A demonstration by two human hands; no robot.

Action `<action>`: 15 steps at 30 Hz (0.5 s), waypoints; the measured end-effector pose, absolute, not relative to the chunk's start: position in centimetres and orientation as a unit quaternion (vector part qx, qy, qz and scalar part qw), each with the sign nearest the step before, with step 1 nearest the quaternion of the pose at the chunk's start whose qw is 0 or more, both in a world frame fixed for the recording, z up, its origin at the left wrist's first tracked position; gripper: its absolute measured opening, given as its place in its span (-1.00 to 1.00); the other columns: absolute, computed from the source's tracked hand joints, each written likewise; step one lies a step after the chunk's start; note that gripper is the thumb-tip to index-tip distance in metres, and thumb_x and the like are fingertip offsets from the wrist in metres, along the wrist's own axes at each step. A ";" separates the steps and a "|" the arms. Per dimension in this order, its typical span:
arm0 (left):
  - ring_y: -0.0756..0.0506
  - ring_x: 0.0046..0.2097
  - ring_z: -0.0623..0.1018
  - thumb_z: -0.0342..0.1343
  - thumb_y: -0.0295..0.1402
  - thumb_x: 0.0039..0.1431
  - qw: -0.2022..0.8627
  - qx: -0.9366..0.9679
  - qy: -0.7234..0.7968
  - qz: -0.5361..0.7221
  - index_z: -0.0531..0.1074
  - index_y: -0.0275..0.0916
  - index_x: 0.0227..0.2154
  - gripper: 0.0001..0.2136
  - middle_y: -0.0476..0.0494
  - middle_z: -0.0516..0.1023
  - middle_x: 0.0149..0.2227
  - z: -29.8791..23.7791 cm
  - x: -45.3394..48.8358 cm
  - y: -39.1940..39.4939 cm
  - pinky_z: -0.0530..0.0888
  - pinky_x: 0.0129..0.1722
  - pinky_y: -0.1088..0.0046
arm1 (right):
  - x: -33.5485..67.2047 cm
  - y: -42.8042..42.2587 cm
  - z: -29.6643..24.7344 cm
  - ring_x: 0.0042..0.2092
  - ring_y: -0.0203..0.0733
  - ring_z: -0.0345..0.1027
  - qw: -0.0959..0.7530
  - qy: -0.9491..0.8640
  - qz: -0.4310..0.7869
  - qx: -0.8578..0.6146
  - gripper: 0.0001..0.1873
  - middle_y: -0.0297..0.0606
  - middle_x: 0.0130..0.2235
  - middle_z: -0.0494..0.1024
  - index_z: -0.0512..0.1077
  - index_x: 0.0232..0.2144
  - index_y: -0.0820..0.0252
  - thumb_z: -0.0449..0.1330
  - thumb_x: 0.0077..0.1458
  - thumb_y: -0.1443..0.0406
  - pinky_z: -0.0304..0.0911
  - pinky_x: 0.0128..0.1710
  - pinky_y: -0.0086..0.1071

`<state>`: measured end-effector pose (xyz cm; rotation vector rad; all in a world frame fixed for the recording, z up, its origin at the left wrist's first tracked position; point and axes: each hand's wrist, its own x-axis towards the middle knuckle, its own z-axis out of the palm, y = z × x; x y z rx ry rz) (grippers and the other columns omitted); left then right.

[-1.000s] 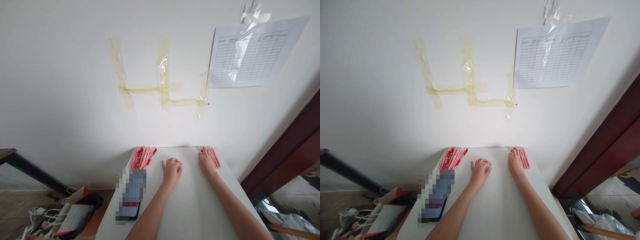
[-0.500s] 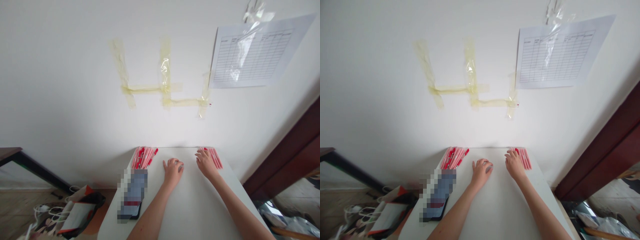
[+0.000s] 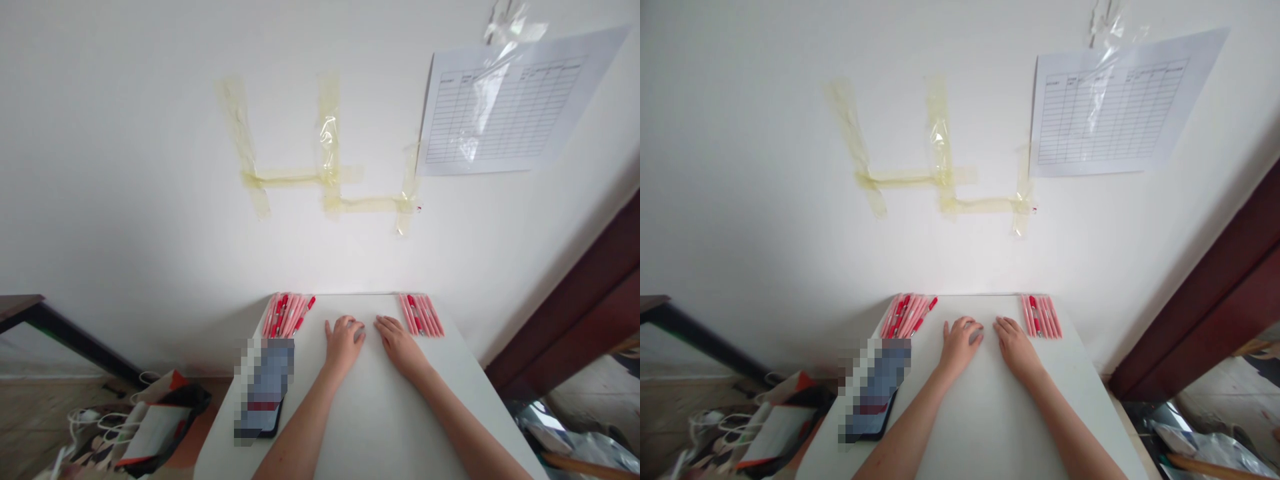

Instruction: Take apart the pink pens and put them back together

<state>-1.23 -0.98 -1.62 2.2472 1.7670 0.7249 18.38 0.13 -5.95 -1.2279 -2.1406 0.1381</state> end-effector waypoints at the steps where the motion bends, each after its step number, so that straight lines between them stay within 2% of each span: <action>1: -0.15 0.16 0.41 0.10 -0.29 0.26 0.096 0.762 0.594 0.240 0.49 0.05 -0.08 -0.80 -0.03 0.48 0.05 -1.6 -1.3 -0.9 0.00 0.34 -0.23 | 18.4 0.2 -6.0 0.25 0.00 0.23 0.329 -0.818 0.052 -0.469 -0.50 -0.14 0.21 0.43 0.42 0.16 0.13 -0.04 0.24 0.44 0.26 0.25 0.02; 8: -0.22 0.25 0.36 0.20 -0.23 0.16 0.105 0.796 0.576 0.151 0.48 0.07 -0.02 -0.69 -0.06 0.47 0.15 0.2 -2.9 -0.2 0.10 0.30 -0.21 | 18.5 0.2 -6.3 0.26 -0.01 0.23 0.330 -0.817 0.049 -0.470 -0.50 -0.14 0.22 0.42 0.41 0.17 0.12 -0.03 0.24 0.43 0.26 0.25 0.02; 12: -0.30 0.25 0.33 0.18 -0.24 0.17 0.022 0.758 0.641 0.117 0.54 -0.01 -0.09 -0.75 -0.17 0.51 0.10 2.3 -4.7 1.0 0.07 0.29 -0.22 | 18.5 0.3 -6.5 0.26 -0.01 0.23 0.331 -0.815 0.042 -0.474 -0.50 -0.15 0.21 0.43 0.41 0.17 0.11 -0.02 0.24 0.43 0.25 0.26 0.00; 15: -0.32 0.18 0.37 0.11 -0.27 0.21 -0.052 0.701 0.703 0.105 0.53 -0.10 -0.07 -0.75 -0.26 0.52 0.05 4.0 -6.8 2.2 0.12 0.25 -0.22 | 18.4 0.3 -6.5 0.26 -0.02 0.24 0.334 -0.814 0.035 -0.474 -0.50 -0.15 0.20 0.44 0.42 0.16 0.11 -0.01 0.23 0.44 0.25 0.26 -0.01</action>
